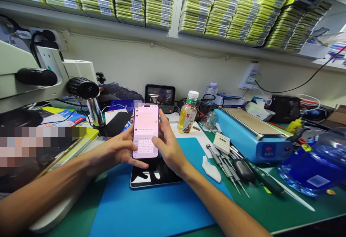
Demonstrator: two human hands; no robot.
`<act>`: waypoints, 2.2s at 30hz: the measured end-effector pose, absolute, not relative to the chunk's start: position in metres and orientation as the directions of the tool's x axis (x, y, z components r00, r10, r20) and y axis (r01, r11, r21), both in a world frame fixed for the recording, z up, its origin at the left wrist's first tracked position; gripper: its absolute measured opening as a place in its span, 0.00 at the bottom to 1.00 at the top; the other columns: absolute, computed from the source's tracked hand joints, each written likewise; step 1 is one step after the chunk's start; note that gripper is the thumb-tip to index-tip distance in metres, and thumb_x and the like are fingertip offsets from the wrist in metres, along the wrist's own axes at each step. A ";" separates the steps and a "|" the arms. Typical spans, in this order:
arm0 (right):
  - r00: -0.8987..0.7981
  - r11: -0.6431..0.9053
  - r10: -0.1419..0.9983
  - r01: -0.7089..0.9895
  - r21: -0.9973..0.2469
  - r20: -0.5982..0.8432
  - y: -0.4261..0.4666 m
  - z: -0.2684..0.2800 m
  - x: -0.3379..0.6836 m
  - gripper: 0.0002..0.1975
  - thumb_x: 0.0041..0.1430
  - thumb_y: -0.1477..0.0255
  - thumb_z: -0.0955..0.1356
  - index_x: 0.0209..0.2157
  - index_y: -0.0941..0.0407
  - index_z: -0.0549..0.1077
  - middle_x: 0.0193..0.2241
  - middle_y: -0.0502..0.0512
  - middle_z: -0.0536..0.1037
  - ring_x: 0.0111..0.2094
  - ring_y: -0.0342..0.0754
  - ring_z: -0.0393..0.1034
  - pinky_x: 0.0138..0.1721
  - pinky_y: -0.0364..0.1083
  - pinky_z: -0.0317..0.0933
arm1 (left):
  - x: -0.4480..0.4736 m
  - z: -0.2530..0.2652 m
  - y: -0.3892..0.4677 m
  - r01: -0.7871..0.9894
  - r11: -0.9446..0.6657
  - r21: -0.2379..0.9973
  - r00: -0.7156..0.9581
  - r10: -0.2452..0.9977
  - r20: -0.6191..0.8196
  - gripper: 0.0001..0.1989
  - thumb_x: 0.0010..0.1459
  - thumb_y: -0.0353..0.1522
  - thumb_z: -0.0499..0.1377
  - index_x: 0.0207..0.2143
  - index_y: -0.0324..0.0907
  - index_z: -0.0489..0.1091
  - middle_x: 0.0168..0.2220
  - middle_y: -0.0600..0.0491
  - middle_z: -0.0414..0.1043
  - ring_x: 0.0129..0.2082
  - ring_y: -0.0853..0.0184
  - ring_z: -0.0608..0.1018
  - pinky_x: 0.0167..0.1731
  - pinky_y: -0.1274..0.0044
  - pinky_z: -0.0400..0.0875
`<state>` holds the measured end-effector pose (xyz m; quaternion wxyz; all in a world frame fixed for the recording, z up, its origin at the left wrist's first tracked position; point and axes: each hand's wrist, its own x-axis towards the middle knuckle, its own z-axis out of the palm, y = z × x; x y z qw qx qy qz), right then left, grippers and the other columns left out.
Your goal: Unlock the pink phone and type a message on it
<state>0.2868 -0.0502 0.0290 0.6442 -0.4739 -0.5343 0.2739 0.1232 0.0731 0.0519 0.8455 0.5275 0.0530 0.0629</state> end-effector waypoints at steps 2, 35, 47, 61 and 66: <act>0.248 0.397 0.875 0.119 -0.910 0.415 -0.050 0.030 0.285 0.46 0.66 0.71 0.67 0.74 0.49 0.34 0.70 0.53 0.55 0.68 0.46 0.58 0.66 0.45 0.61 | 0.124 0.052 0.072 -0.061 0.420 0.905 0.984 0.177 -0.016 0.44 0.56 0.17 0.57 0.68 0.59 0.51 0.68 0.50 0.59 0.61 0.45 0.71 0.52 0.48 0.77; 0.185 0.365 0.903 0.147 -0.919 0.388 -0.051 0.024 0.291 0.54 0.63 0.69 0.71 0.73 0.43 0.27 0.72 0.50 0.47 0.72 0.50 0.48 0.72 0.54 0.55 | 0.124 0.052 0.073 -0.048 0.459 0.887 0.985 0.170 -0.034 0.49 0.56 0.17 0.57 0.72 0.61 0.42 0.68 0.48 0.59 0.60 0.46 0.72 0.46 0.54 0.81; 0.142 0.367 0.907 0.193 -0.910 0.396 -0.050 0.025 0.294 0.56 0.60 0.73 0.71 0.73 0.45 0.27 0.72 0.50 0.47 0.71 0.48 0.50 0.71 0.50 0.56 | 0.120 0.057 0.070 -0.029 0.432 0.902 0.981 0.187 -0.058 0.48 0.57 0.21 0.56 0.73 0.61 0.40 0.68 0.50 0.60 0.59 0.47 0.73 0.50 0.49 0.78; 0.149 0.371 0.910 0.129 -0.920 0.388 -0.051 0.027 0.294 0.55 0.65 0.62 0.71 0.74 0.48 0.26 0.72 0.55 0.46 0.72 0.51 0.50 0.71 0.53 0.56 | 0.125 0.051 0.074 -0.029 0.461 0.887 0.986 0.161 -0.052 0.44 0.61 0.26 0.52 0.73 0.64 0.38 0.66 0.47 0.63 0.59 0.45 0.74 0.50 0.47 0.75; 0.142 0.369 0.912 0.129 -0.921 0.385 -0.052 0.025 0.295 0.54 0.64 0.65 0.71 0.74 0.47 0.26 0.73 0.54 0.45 0.72 0.51 0.47 0.70 0.53 0.57 | 0.125 0.052 0.073 -0.029 0.455 0.890 0.984 0.172 -0.056 0.43 0.62 0.27 0.53 0.73 0.64 0.39 0.66 0.47 0.63 0.58 0.45 0.74 0.49 0.48 0.76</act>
